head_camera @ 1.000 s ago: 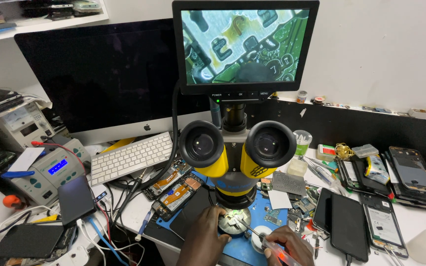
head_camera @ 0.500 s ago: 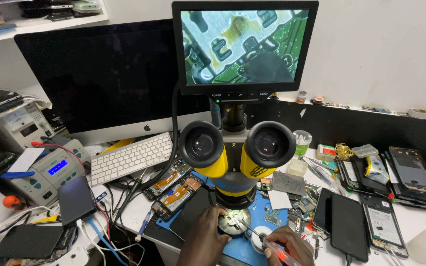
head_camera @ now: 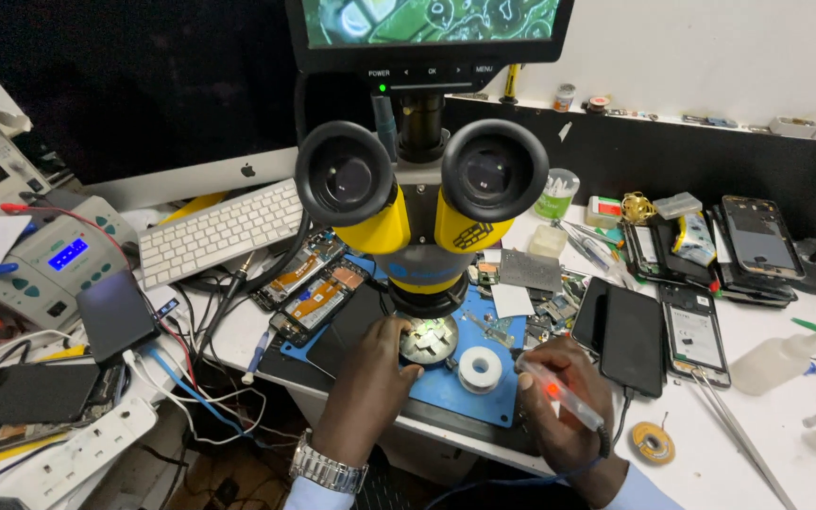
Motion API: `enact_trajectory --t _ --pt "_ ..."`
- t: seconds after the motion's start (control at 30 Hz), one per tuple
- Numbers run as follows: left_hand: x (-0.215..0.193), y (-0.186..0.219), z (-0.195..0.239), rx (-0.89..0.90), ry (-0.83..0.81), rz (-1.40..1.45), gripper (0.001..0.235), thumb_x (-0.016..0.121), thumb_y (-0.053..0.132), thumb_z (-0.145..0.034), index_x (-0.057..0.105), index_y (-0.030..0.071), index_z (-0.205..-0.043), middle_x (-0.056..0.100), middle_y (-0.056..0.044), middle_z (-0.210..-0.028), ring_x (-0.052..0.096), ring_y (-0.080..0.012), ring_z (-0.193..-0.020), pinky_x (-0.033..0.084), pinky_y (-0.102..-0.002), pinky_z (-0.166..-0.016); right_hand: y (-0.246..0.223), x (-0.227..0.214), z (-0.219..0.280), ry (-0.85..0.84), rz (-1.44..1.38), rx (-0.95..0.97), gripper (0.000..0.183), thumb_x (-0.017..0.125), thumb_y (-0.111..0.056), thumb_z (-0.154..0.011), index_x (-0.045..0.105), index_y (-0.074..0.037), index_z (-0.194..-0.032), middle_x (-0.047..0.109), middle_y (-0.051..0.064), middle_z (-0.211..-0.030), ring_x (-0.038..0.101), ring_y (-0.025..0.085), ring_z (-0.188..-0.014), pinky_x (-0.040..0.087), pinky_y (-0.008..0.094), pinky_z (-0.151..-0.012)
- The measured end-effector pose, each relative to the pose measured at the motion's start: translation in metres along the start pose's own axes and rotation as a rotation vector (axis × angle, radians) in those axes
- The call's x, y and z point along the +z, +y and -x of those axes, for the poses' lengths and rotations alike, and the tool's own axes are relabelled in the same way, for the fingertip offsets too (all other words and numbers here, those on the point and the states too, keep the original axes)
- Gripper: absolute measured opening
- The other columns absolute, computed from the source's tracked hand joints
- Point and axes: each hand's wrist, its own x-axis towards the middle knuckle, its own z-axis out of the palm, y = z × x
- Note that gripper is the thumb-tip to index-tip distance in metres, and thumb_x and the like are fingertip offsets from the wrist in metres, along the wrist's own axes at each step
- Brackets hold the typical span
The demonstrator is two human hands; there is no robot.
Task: The person uses a soldering iron and tweezers to work on a small electronic component placed under a microscope. The person holds the component steady with one hand while applying the soldering iron with the other, occasionally adjusting the component's position.
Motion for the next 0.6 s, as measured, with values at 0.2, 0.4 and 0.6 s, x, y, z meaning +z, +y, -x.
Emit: enact_trajectory --t 0.2,0.4,0.6 --pt "0.002 0.022 0.01 0.045 0.139 -0.156 0.043 0.077 0.018 -0.087 0.059 0.006 -0.124 0.06 -0.015 -0.123 0.062 -0.0316 -0.11 0.056 -0.042 -0.086 0.012 -0.034 -0.002 0.098 0.06 -0.052 0.02 0.061 -0.018 -0.096 0.06 0.0 -0.104 0.065 0.016 -0.095 0.065 0.024 -0.082 0.052 0.033 -0.075" --pt "0.032 0.062 0.017 0.331 0.194 -0.095 0.018 0.07 0.016 -0.089 0.068 0.011 -0.106 0.066 -0.008 -0.105 0.06 -0.0305 -0.095 0.043 -0.048 -0.083 0.018 -0.055 -0.01 0.206 0.094 -0.023 0.024 0.062 -0.015 -0.099 0.059 0.005 -0.113 0.063 0.022 -0.107 0.065 0.029 -0.09 0.055 0.035 -0.081" --pt "0.054 0.077 0.024 0.551 0.211 0.038 0.016 0.065 0.003 -0.088 0.066 0.007 -0.103 0.065 -0.013 -0.11 0.062 -0.032 -0.1 0.047 -0.047 -0.091 -0.005 -0.085 -0.015 0.23 0.204 -0.082 0.021 0.059 -0.008 -0.104 0.059 0.01 -0.115 0.065 0.026 -0.102 0.068 0.033 -0.091 0.055 0.038 -0.085"
